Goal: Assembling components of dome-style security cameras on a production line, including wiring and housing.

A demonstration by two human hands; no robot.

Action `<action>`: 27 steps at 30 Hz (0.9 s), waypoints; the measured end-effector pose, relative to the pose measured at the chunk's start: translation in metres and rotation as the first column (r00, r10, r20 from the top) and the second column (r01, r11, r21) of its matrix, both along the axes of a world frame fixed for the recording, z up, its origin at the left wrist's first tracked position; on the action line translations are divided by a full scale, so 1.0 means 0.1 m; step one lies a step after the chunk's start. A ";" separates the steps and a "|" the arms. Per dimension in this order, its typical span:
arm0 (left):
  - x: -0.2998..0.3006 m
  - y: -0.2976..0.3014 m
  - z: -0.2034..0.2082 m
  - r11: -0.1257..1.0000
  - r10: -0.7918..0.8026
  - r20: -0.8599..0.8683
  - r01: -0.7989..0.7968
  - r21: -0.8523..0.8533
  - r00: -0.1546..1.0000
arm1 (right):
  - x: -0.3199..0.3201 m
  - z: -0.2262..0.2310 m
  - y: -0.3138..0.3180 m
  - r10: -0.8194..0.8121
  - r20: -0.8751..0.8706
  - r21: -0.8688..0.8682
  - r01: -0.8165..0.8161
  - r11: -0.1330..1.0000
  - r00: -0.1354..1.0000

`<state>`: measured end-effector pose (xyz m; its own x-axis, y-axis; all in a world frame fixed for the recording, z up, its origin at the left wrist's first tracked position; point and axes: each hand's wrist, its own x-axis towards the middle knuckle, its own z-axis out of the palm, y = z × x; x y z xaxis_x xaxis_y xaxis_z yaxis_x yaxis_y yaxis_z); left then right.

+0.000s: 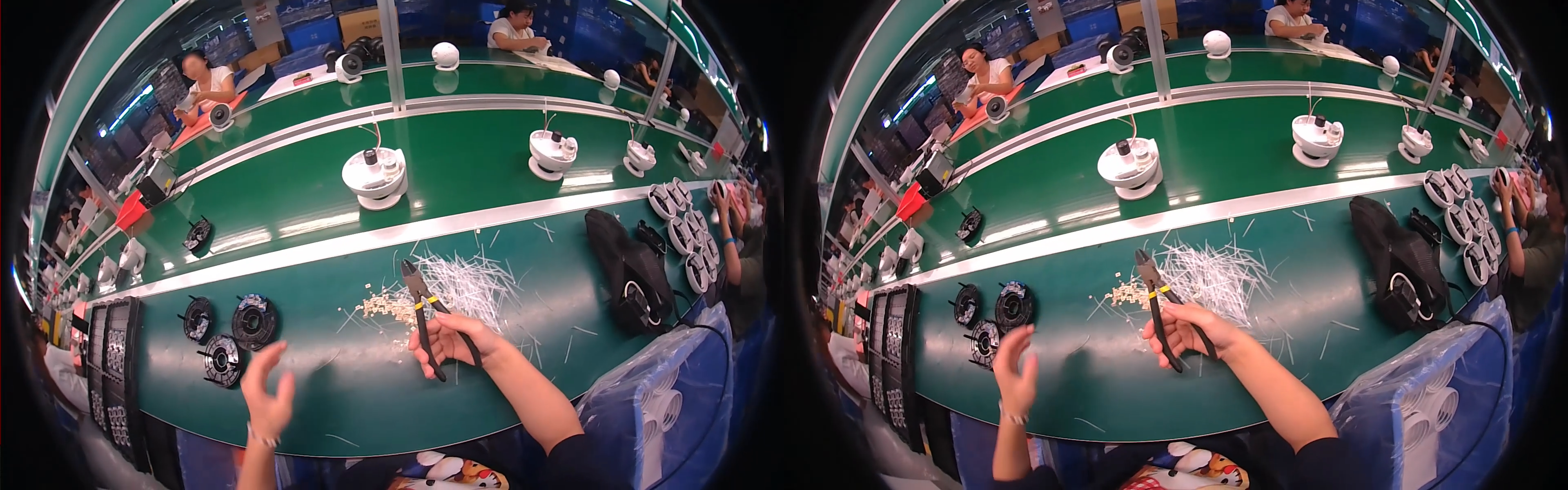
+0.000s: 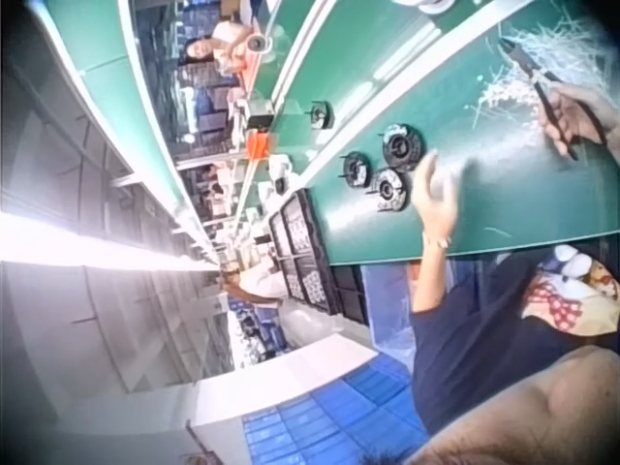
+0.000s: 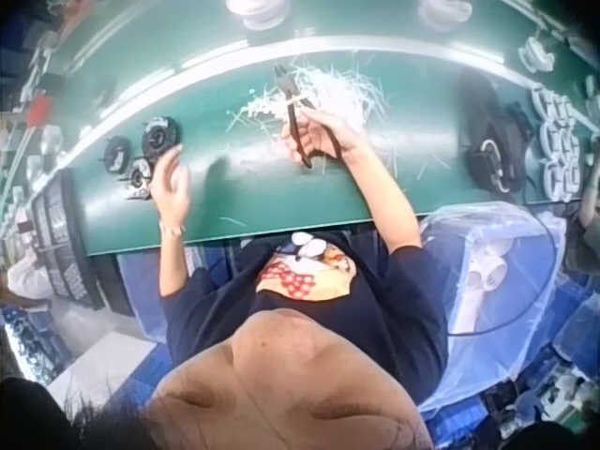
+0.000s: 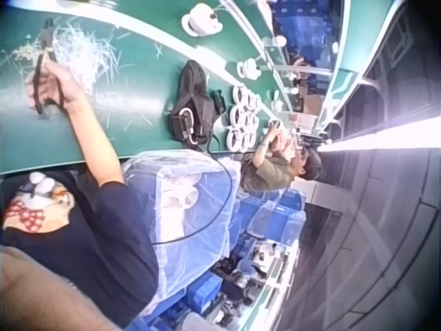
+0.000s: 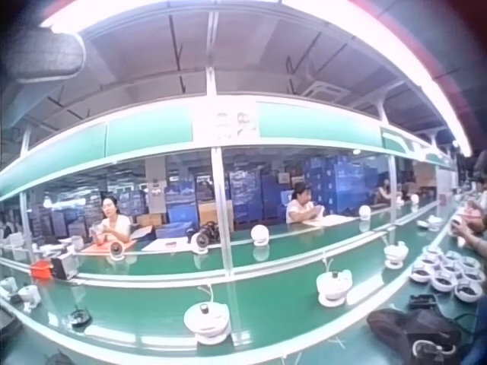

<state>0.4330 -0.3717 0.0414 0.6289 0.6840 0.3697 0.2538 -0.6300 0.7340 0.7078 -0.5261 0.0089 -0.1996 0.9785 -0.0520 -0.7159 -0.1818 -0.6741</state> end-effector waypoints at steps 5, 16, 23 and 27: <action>-0.53 -0.63 -0.30 0.980 0.055 -0.663 0.089 0.181 0.746 | -0.14 0.07 0.01 0.045 0.015 0.006 -0.045 0.999 0.999; 1.13 0.07 -0.58 0.897 -0.041 -0.432 0.223 0.381 0.901 | -0.90 0.47 -0.07 0.262 0.798 0.040 -0.482 0.875 0.543; 0.97 0.27 -0.50 0.981 -0.188 0.360 0.157 0.112 0.914 | -1.09 0.64 -0.25 -0.238 0.971 0.234 -0.166 0.958 -0.003; 0.57 0.58 -0.53 0.982 -0.074 0.490 0.150 -0.118 0.868 | -1.26 0.37 -0.13 -0.460 0.853 0.448 -0.108 0.888 -0.247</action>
